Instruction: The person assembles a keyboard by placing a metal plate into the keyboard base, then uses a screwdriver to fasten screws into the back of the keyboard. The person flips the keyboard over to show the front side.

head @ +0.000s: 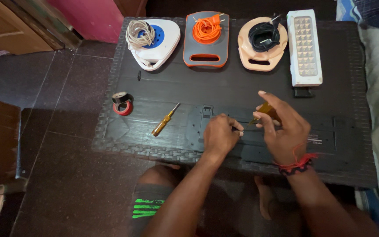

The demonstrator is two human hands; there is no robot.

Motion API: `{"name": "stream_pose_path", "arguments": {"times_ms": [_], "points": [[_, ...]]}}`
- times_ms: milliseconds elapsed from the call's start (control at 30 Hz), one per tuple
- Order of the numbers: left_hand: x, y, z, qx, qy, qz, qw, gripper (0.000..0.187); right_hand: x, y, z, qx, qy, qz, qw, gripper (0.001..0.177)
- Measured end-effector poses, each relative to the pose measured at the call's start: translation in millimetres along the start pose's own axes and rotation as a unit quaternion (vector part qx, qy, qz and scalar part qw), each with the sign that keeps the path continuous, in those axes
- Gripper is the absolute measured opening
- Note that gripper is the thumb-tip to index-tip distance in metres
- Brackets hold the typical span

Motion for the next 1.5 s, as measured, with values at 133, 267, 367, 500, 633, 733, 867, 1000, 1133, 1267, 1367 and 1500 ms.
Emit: {"name": "stream_pose_path", "arguments": {"times_ms": [133,267,367,500,633,733,867,1000,1133,1267,1367,1500], "points": [[1,1,2,0.005,-0.001,-0.006,1.0,0.01,1,1,-2,-0.006,-0.003,0.007,1.0,0.039],[1,2,1,0.001,0.001,-0.007,1.0,0.011,0,2,-1,-0.005,0.002,0.009,1.0,0.039],[-1,1,-2,0.024,0.008,-0.015,1.0,0.012,1,1,-1,-0.011,0.0,0.006,1.0,0.039],[-2,-1,-1,-0.005,-0.006,-0.006,1.0,0.01,0,0,-4,0.001,-0.004,0.004,1.0,0.038],[-6,-2,-4,0.022,-0.006,-0.033,0.999,0.011,1,-1,-12,0.02,0.014,0.001,1.0,0.04],[-3,-2,-4,0.02,0.007,-0.024,0.999,0.01,2,-3,-18,0.057,0.001,-0.006,0.998,0.037],[0,0,-1,0.004,0.01,0.003,1.0,0.013,2,-6,-4,-0.025,-0.033,-0.064,0.997,0.028],[0,1,-1,-0.005,-0.004,0.007,1.0,0.013,2,-6,7,-0.055,0.014,-0.058,0.997,0.026],[-2,0,-2,0.001,0.002,0.001,1.0,0.014,0,-7,6,-0.036,0.111,-0.019,0.993,0.036],[0,-1,0,-0.038,-0.011,0.025,0.999,0.014,1,-2,-10,0.043,0.103,-0.03,0.993,0.033],[-4,-3,-4,-0.014,0.001,0.005,1.0,0.011,1,-5,-23,0.116,0.087,-0.05,0.988,0.041],[-12,-5,-12,-0.006,0.012,-0.003,1.0,0.012,-3,-12,-8,-0.05,-0.013,-0.141,0.989,0.039]]}}
Point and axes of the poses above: each hand's wrist, its own y-axis away from the middle knuckle, its own x-axis out of the back of the hand, z = x × y, the point moved 6 cm from there along -y, towards the middle knuckle, and after that the axes turned 8 degrees about -x, right-handed, at the moved point
